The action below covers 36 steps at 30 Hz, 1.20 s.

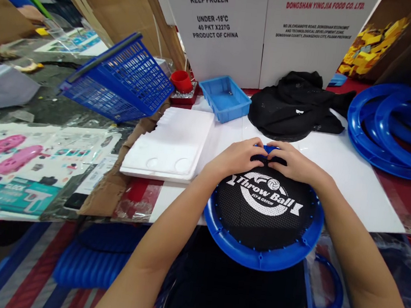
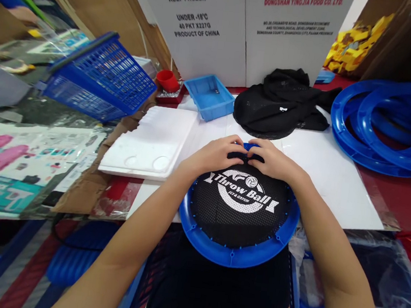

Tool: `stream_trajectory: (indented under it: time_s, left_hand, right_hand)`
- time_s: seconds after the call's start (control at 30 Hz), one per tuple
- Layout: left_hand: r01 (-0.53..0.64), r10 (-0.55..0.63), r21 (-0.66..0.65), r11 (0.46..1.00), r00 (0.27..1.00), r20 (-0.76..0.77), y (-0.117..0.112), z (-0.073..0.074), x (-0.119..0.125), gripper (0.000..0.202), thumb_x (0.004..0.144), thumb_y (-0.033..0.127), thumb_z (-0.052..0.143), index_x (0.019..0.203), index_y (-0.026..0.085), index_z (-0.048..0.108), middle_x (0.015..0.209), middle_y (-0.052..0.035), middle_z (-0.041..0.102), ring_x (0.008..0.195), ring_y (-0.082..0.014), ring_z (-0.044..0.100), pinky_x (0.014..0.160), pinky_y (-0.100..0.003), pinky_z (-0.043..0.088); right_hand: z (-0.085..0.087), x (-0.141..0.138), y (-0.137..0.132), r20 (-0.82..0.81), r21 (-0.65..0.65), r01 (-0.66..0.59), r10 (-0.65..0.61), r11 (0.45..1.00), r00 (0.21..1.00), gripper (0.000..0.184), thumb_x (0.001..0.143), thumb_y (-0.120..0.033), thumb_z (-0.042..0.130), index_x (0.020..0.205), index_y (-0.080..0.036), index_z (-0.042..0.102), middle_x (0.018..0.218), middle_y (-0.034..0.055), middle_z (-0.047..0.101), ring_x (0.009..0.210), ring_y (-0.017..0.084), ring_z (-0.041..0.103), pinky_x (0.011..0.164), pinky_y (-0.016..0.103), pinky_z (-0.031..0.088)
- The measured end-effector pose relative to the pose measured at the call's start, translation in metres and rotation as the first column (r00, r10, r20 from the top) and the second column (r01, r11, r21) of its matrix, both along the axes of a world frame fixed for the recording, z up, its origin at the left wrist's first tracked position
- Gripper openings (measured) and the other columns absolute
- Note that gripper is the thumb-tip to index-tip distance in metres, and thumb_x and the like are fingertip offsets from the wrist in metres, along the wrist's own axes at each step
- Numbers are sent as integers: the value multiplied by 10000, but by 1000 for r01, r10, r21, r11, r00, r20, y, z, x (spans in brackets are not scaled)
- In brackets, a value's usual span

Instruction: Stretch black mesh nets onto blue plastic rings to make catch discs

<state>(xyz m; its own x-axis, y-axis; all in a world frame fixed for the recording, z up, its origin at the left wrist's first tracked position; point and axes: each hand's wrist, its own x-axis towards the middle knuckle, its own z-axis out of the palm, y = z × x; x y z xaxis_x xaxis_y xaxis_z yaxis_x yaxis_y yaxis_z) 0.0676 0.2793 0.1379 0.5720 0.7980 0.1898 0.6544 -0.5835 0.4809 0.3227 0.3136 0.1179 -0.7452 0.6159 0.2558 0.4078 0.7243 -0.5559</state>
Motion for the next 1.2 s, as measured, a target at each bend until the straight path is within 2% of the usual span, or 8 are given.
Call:
stream_trajectory:
  time_s: [0.17,0.27,0.43,0.53,0.7,0.87,1.0,1.2]
  left_hand:
    - [-10,11,22,1000,1000,-15,1,3,-2,203,954,333,746,1139,263,796,1345,-70,675,1123,-272,692,1022,-429,533]
    - [-6,6,-12,1000,997,77,4,1,-2,106,965,303,723,1021,242,788,1224,-62,715,1090,-252,690,1022,-410,532]
    - [-106,149,-172,979,953,262,9,-1,0,92,962,216,673,923,203,755,992,-39,785,915,-205,700,906,-360,538]
    - [-164,215,-195,967,936,279,12,-6,2,90,943,179,680,913,201,762,971,-34,799,883,-199,694,869,-351,522]
    - [-214,258,-171,962,917,305,19,-17,6,65,950,218,711,917,195,762,943,-39,799,869,-207,683,823,-353,507]
    - [-218,298,-245,945,881,367,27,-24,6,44,905,192,750,926,193,789,928,-50,806,877,-209,712,870,-364,543]
    - [-234,356,-314,920,835,420,28,-27,5,211,867,189,802,1078,187,803,893,-56,804,860,-216,733,879,-377,562]
    - [-271,347,-260,927,883,317,26,-21,6,53,887,213,767,907,211,817,926,-48,816,887,-214,722,872,-353,544]
  right_hand:
    - [4,-4,-1,-11,-19,-26,26,999,1000,89,968,-265,665,983,-268,752,1398,85,687,1284,339,634,1140,568,499]
    - [3,-4,0,-60,-17,27,-28,999,998,86,986,-298,654,994,-268,734,1361,84,701,1244,321,661,1126,540,508]
    - [4,-3,1,-113,-27,101,-103,995,988,126,993,-353,648,972,-251,720,1465,102,652,1343,331,629,1177,532,471]
    - [5,-5,1,-151,-83,132,-143,988,978,120,967,-353,665,935,-246,711,1378,107,705,1283,332,662,1147,534,488]
    - [1,-9,5,-179,-202,189,-226,961,958,118,936,-337,647,890,-240,694,1206,93,769,1127,309,706,1011,497,549]
    - [0,-11,12,-127,-237,234,-269,943,955,130,915,-349,652,886,-240,717,1147,86,773,1084,302,701,1013,498,552]
    - [2,-13,18,-43,-232,265,-282,936,958,111,877,-295,654,884,-229,744,1067,80,772,1023,293,704,1002,481,548]
    - [7,-14,22,29,-231,269,-270,935,962,104,848,-261,658,863,-214,749,1022,66,779,978,266,700,926,405,529]
